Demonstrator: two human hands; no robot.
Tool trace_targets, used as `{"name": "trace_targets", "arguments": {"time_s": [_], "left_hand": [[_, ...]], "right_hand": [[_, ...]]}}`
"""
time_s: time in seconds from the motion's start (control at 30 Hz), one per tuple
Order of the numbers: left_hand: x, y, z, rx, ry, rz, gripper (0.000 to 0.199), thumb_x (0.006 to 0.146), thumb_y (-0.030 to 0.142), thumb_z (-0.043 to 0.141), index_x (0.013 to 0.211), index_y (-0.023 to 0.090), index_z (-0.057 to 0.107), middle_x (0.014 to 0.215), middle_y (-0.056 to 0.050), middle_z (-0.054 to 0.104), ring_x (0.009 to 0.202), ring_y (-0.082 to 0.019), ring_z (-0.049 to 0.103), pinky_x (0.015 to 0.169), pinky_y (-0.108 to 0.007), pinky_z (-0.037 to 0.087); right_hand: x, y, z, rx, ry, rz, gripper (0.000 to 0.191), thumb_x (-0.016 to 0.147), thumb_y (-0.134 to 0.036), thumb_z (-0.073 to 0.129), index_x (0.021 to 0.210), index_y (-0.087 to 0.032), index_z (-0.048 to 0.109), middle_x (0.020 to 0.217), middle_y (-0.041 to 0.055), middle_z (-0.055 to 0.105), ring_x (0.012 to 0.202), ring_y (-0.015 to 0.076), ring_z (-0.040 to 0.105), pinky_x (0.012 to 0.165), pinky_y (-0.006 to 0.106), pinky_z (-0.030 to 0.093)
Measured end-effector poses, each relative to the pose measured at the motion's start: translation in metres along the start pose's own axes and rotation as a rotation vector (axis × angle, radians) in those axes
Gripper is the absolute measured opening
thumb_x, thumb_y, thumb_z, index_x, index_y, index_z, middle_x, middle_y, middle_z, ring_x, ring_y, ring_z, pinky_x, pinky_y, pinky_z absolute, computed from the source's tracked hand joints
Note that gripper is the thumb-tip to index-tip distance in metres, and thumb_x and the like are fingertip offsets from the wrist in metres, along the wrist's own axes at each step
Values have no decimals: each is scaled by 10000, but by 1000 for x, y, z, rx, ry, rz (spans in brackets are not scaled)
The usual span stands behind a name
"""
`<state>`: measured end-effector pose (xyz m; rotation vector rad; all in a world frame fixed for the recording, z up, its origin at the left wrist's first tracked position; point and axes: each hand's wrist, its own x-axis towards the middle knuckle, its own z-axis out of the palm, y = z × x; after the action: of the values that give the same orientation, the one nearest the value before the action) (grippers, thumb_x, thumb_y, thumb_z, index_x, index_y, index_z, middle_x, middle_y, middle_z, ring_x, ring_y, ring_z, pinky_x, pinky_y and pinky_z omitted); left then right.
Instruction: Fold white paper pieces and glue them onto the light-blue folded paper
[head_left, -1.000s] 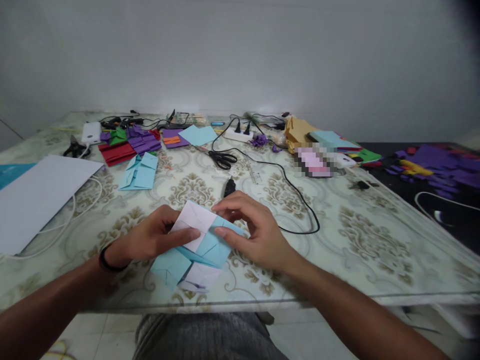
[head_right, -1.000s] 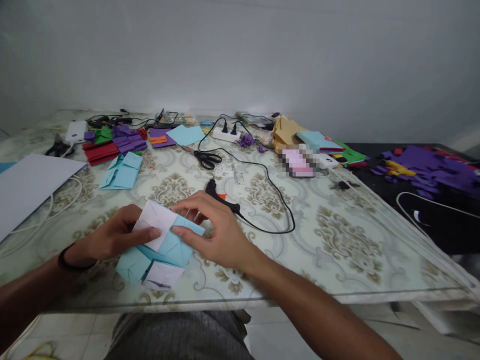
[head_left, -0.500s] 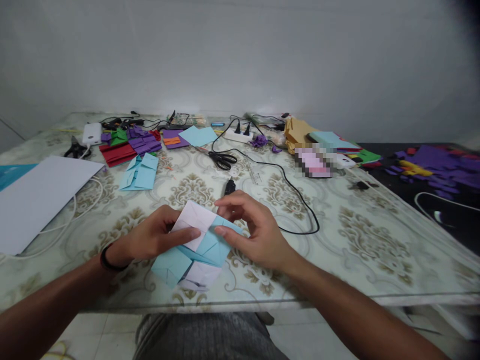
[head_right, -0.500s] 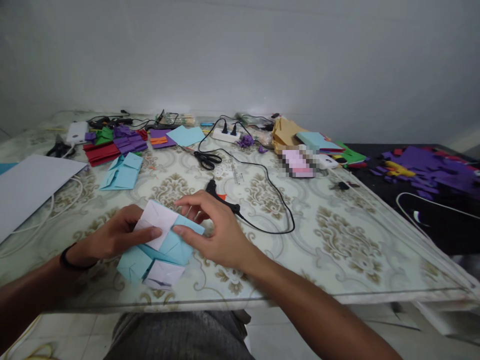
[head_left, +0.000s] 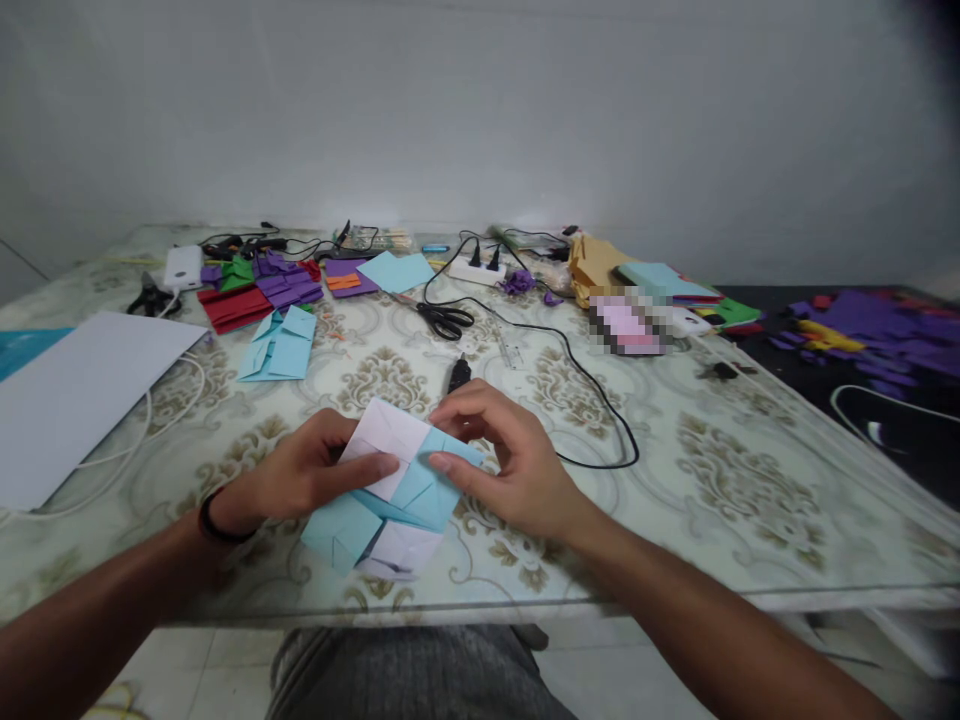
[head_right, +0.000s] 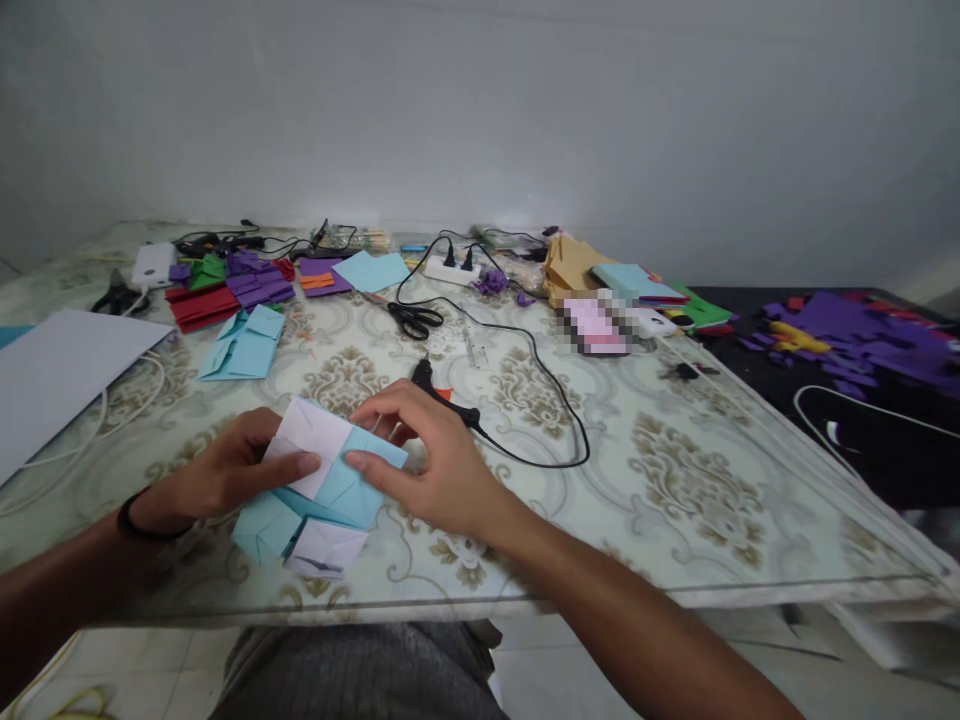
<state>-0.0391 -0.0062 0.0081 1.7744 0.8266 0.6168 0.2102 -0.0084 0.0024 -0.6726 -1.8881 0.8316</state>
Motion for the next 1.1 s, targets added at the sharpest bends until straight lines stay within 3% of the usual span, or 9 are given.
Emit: {"name": "trace_targets", "arguments": {"time_s": [0.73, 1.1], "left_hand": [[1, -3, 0, 19, -15, 11, 407, 998, 378, 609, 669, 141, 590, 600, 39, 460, 553, -82, 376, 472, -192, 310], [0, 0, -1, 4, -17, 6, 414, 999, 398, 608, 674, 142, 594, 577, 44, 441, 522, -74, 350, 438, -179, 286]], "right_hand": [[2, -2, -2, -23, -18, -42, 209, 927, -248, 746, 1130, -248, 698, 1049, 50, 659, 872, 156, 629, 703, 306, 559], [-1, 1, -1, 5, 0, 15, 211, 921, -283, 748, 1103, -251, 648, 1039, 44, 646, 863, 164, 634, 713, 318, 568]]}}
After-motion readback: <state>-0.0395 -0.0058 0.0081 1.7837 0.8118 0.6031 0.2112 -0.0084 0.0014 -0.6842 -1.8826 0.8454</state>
